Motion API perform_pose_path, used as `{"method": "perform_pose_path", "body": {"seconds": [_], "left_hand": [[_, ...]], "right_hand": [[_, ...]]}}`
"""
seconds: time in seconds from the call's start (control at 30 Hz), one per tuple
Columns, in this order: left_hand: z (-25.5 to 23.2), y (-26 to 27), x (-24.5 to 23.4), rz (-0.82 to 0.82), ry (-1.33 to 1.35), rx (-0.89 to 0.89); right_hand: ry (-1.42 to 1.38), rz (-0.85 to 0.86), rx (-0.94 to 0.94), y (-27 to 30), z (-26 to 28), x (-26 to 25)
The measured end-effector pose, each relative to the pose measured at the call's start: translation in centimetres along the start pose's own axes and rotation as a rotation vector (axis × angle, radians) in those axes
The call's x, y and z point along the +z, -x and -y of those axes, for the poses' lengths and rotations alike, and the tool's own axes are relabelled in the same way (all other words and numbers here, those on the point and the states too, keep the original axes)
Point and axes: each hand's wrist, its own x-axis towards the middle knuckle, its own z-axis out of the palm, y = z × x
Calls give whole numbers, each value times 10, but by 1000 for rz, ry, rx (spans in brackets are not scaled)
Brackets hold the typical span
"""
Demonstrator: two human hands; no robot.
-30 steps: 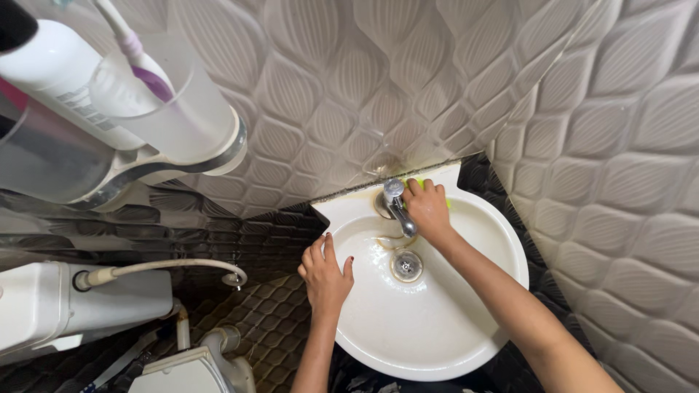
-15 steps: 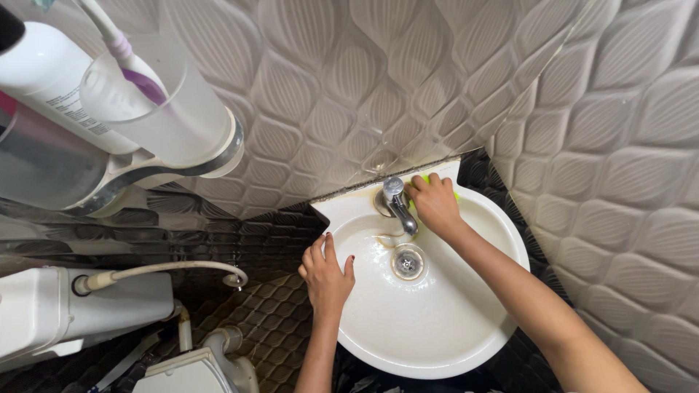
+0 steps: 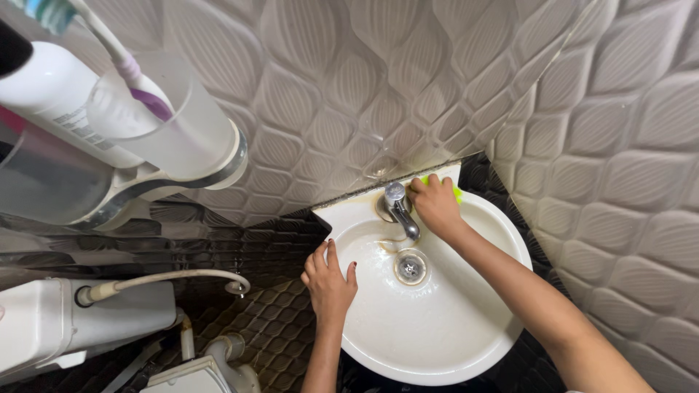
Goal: The person cleans a bathroom sink using a yellow sponge, scrubbing the basin and around the faucet before rinsing their hands under the water.
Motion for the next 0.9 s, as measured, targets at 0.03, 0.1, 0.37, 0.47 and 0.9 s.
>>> {"method": "perform_pose_path", "body": {"seconds": [0.03,0.1,0.37,0.47,0.9], "left_hand": [[0,0,0,1,-1,0],[1,-1,1,8,17,-10],[0,-1,1,-25,10,13],[0,0,0,-3,-7,-1],[1,-2,1,-4,6,-10]], "right_hand": [[24,56,-23,-6,0,1],[24,80,-42,-8,-1,0],[31,9,-102,31,-3,-10],[-54,8,-50,10,1,-5],[1,16,-55,27,-5,-14]]}}
